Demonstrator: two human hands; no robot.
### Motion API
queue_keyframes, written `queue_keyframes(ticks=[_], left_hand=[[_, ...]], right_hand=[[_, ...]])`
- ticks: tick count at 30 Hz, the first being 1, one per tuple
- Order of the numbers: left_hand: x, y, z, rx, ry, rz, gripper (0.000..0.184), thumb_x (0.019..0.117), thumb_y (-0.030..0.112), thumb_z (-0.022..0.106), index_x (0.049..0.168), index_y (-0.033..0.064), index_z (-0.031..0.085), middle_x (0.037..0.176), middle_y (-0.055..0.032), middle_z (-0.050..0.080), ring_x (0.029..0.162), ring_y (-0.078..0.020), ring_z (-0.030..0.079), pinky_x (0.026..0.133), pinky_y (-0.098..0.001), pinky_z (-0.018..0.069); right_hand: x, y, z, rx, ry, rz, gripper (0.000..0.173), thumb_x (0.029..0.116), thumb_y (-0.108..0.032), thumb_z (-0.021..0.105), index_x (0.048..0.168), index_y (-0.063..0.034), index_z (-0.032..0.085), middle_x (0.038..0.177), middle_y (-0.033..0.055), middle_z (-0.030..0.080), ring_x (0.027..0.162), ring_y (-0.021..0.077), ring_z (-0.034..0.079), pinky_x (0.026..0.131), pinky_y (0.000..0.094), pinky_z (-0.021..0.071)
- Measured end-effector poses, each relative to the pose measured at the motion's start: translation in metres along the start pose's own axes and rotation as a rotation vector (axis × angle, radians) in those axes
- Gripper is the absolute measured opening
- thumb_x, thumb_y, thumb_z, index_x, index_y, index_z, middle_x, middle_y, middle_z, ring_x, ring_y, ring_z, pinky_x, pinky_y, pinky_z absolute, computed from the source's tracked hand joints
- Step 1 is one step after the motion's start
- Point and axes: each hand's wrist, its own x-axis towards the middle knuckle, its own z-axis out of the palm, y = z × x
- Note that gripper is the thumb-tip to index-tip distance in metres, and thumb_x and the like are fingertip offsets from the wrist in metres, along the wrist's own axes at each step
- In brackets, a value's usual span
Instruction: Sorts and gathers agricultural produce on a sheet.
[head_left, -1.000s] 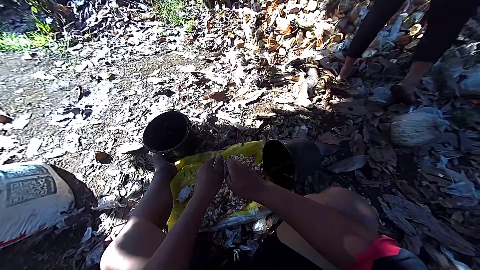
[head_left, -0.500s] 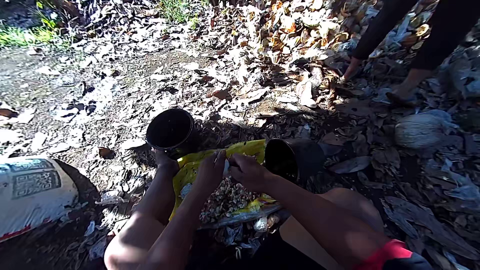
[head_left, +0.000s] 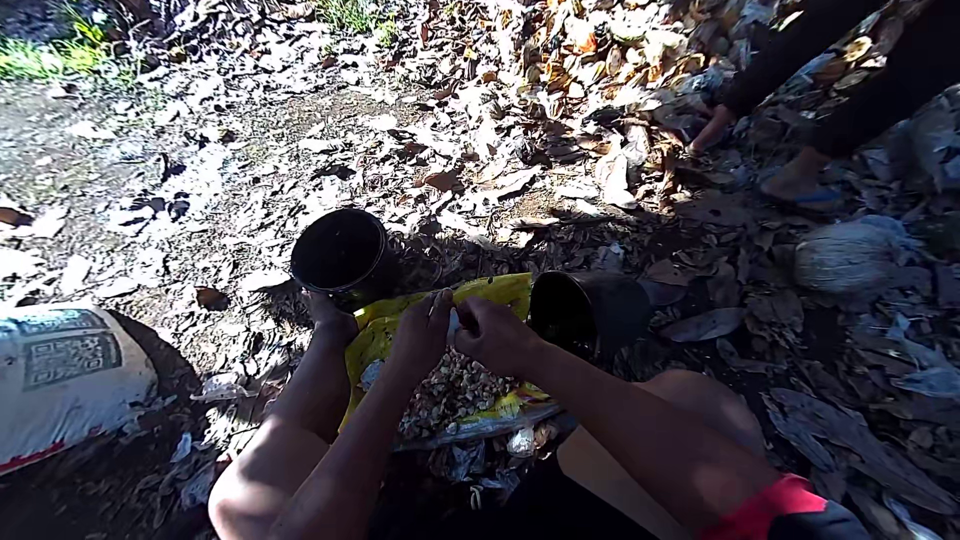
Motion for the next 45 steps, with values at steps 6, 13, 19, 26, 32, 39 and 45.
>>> queue_keyframes(ticks=[6, 13, 19, 26, 32, 39, 45], left_hand=[[0.0, 0.002, 0.004, 0.014, 0.007, 0.002, 0.043, 0.1114, 0.039, 0.038, 0.1, 0.0094, 0.067, 0.075, -0.0031, 0.061, 0.068, -0.0132, 0.061, 0.066, -0.0372, 0.054], [-0.002, 0.001, 0.01, -0.162, 0.068, 0.011, 0.044, 0.1117, 0.037, 0.035, 0.096, 0.0097, 0.066, 0.077, -0.0018, 0.065, 0.068, -0.0118, 0.065, 0.065, -0.0341, 0.0571], [-0.001, 0.006, 0.005, -0.527, 0.058, -0.258, 0.057, 0.1095, 0.055, 0.029, 0.1, 0.0094, 0.063, 0.066, -0.0056, 0.06, 0.047, -0.0129, 0.053, 0.042, -0.0255, 0.0441], [-0.005, 0.004, 0.005, -0.703, 0.031, -0.445, 0.065, 0.1061, 0.064, 0.026, 0.097, 0.0089, 0.059, 0.063, -0.007, 0.056, 0.043, -0.0139, 0.048, 0.038, -0.0264, 0.0405], [-0.004, 0.007, 0.007, -0.643, 0.024, -0.465, 0.06, 0.1075, 0.06, 0.032, 0.091, 0.0087, 0.058, 0.061, -0.0067, 0.054, 0.043, -0.0133, 0.047, 0.039, -0.0258, 0.0402], [-0.001, 0.011, 0.011, -0.653, 0.047, -0.394, 0.053, 0.1088, 0.055, 0.034, 0.096, 0.0107, 0.062, 0.065, -0.0051, 0.058, 0.047, -0.0114, 0.051, 0.04, -0.0237, 0.0406], [-0.005, 0.015, 0.016, -0.718, -0.001, -0.399, 0.055, 0.1093, 0.054, 0.031, 0.096, 0.0106, 0.062, 0.066, -0.0051, 0.057, 0.046, -0.0106, 0.048, 0.04, -0.0232, 0.0382]], right_hand=[[-0.004, -0.012, 0.001, -0.16, -0.011, 0.048, 0.025, 0.0999, -0.024, 0.055, 0.116, -0.006, 0.059, 0.105, 0.0114, 0.064, 0.098, 0.022, 0.065, 0.087, 0.0411, 0.0546], [0.004, 0.004, 0.002, 0.082, 0.026, 0.011, 0.02, 0.1022, -0.016, 0.052, 0.117, -0.005, 0.059, 0.1, 0.0107, 0.069, 0.081, 0.0175, 0.072, 0.075, 0.0371, 0.063], [0.007, 0.013, -0.001, 0.276, 0.071, -0.029, 0.021, 0.1044, -0.017, 0.051, 0.119, -0.0086, 0.064, 0.09, 0.0081, 0.067, 0.065, 0.0152, 0.063, 0.062, 0.0338, 0.056], [0.0, 0.005, 0.002, -0.103, -0.007, -0.103, 0.039, 0.1039, -0.025, 0.051, 0.138, -0.0086, 0.06, 0.134, 0.0105, 0.062, 0.125, 0.0199, 0.059, 0.107, 0.0399, 0.0491], [-0.004, -0.005, 0.005, -0.232, -0.022, -0.079, 0.041, 0.1022, -0.023, 0.052, 0.139, -0.0069, 0.057, 0.135, 0.013, 0.06, 0.124, 0.024, 0.06, 0.104, 0.042, 0.0507], [-0.005, -0.006, 0.014, -0.283, 0.08, -0.08, 0.04, 0.0987, -0.022, 0.056, 0.135, -0.0056, 0.056, 0.131, 0.0148, 0.06, 0.107, 0.0255, 0.068, 0.09, 0.0416, 0.0577], [0.003, -0.001, 0.003, -0.218, 0.098, -0.045, 0.023, 0.1003, -0.015, 0.054, 0.121, -0.006, 0.061, 0.114, 0.0139, 0.066, 0.098, 0.0265, 0.069, 0.085, 0.0462, 0.0584]])
